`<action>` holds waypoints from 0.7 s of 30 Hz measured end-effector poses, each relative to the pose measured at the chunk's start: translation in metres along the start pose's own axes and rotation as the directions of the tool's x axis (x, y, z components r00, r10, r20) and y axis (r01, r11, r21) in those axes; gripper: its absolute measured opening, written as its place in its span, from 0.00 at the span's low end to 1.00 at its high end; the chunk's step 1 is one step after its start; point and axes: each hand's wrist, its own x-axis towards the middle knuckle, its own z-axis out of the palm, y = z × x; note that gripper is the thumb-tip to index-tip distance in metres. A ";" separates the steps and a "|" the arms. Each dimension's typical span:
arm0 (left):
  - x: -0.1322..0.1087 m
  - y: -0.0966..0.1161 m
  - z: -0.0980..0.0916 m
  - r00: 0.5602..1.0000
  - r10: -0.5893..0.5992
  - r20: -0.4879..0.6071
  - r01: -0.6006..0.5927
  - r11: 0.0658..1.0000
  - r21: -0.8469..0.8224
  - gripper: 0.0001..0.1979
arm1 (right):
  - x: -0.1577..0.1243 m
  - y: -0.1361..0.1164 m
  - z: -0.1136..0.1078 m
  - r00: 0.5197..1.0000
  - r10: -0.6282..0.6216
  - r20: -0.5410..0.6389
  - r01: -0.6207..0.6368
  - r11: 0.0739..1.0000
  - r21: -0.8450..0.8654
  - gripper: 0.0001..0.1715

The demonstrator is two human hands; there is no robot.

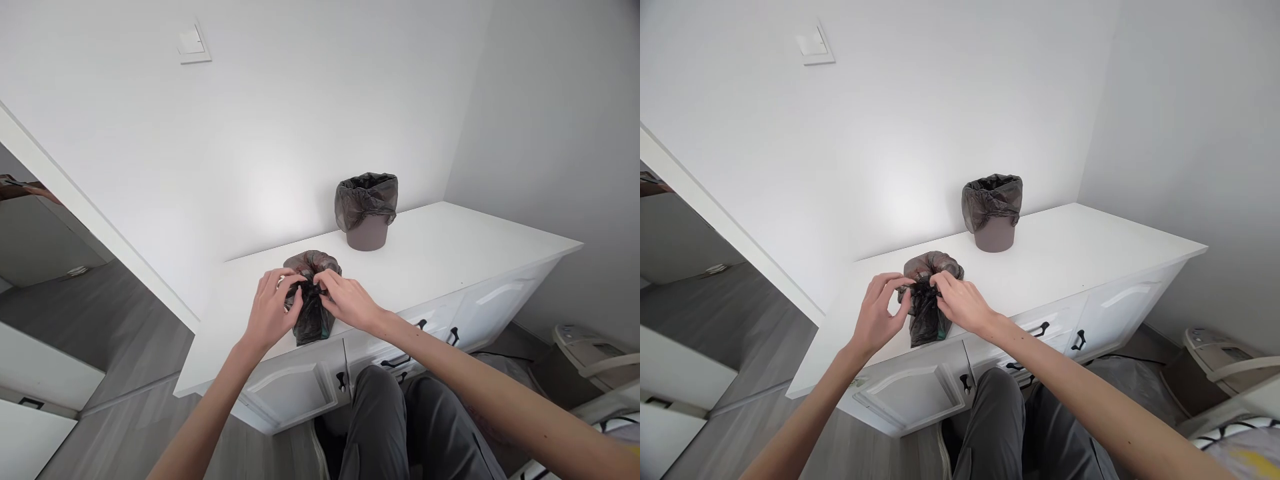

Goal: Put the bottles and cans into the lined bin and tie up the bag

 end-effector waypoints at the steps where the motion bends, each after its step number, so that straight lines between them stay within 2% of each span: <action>1: 0.005 0.000 0.002 0.999 0.035 0.042 -0.036 0.999 0.023 0.12 | 0.001 -0.003 -0.002 1.000 -0.011 0.000 0.011 1.000 -0.013 0.19; 5: 0.021 -0.004 0.010 0.970 0.133 0.205 -0.155 0.983 0.096 0.11 | 0.001 -0.009 -0.012 1.000 -0.016 -0.010 0.015 1.000 -0.017 0.20; 8: 0.025 -0.009 0.016 0.956 0.153 0.251 -0.186 0.976 0.116 0.11 | -0.003 -0.005 -0.018 1.000 0.011 -0.008 -0.011 1.000 -0.001 0.18; 15: 0.028 -0.007 0.020 0.958 0.159 0.238 -0.196 0.970 0.141 0.08 | -0.009 0.007 -0.025 0.998 0.061 -0.018 -0.060 0.997 0.050 0.16; 21: 0.032 0.000 0.022 0.978 0.093 0.187 -0.107 0.992 0.064 0.08 | -0.008 0.014 -0.033 0.985 0.144 -0.098 -0.138 0.988 0.068 0.15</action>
